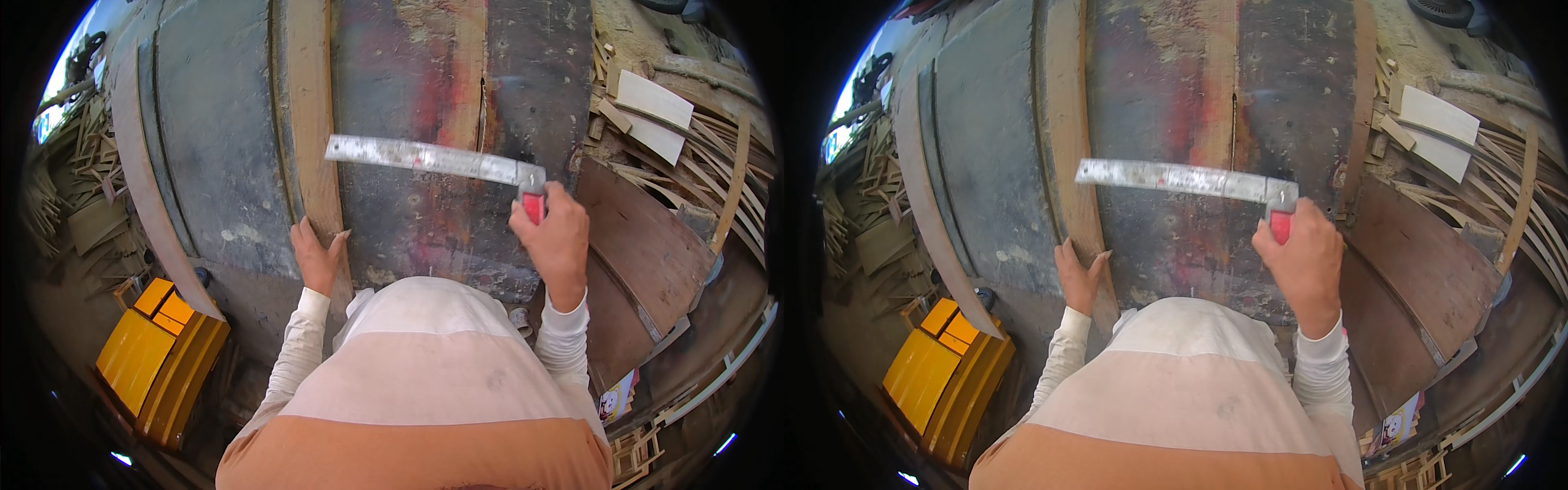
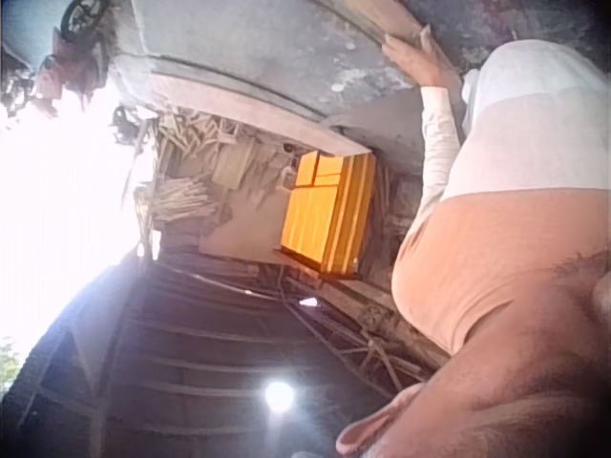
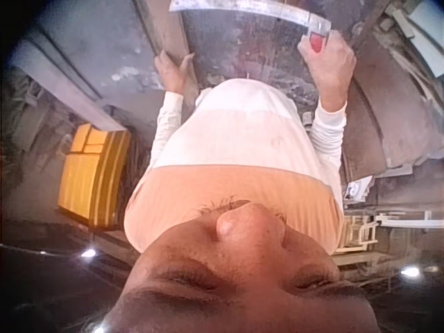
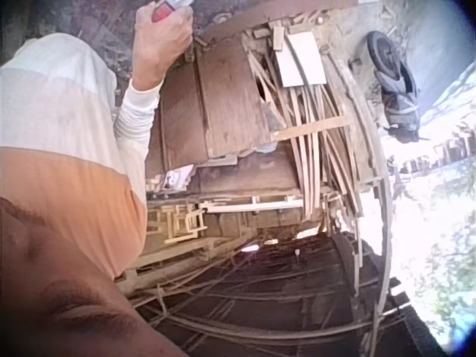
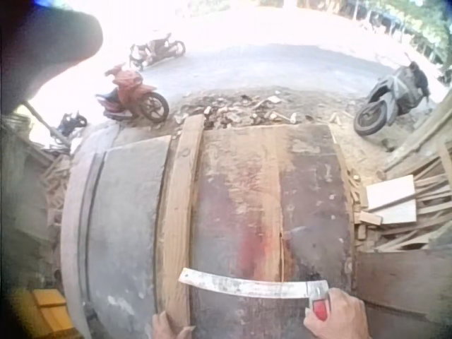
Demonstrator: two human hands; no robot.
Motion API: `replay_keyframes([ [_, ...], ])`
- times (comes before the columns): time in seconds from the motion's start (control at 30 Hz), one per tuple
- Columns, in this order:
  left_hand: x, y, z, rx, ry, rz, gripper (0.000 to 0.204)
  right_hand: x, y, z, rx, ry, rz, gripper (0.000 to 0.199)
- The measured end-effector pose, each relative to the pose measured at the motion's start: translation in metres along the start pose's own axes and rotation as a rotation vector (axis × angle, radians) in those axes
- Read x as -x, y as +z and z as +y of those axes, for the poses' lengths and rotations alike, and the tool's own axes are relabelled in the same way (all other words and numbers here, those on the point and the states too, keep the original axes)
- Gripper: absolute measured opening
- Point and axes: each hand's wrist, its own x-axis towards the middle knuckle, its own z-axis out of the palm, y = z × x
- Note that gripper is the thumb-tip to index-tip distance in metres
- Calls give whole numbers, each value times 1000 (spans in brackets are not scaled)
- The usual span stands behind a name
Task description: The person uses a square ruler to mark and measure several pieces of wood and plywood on a workbench, then moves and stacks the measured wood pieces.
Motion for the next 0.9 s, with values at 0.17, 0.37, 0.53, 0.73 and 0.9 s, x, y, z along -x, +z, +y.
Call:
replay_keyframes([
  [0.17,-1,-1,1,7,-15,-14,81,-62,-14,-13,86,-24,75,36],
  [0.37,-1,-3,3,11,-30,-45,81,-113,0,-24,79,-71,50,39],
  [0.53,-1,-4,4,31,-22,-36,81,-132,9,-22,103,-105,36,38],
  [0.73,-3,-6,9,32,-54,-67,80,-139,14,-23,99,-79,-38,37],
  [0.9,-4,-5,9,39,-53,-61,77,-140,12,-26,104,-63,-47,37],
])
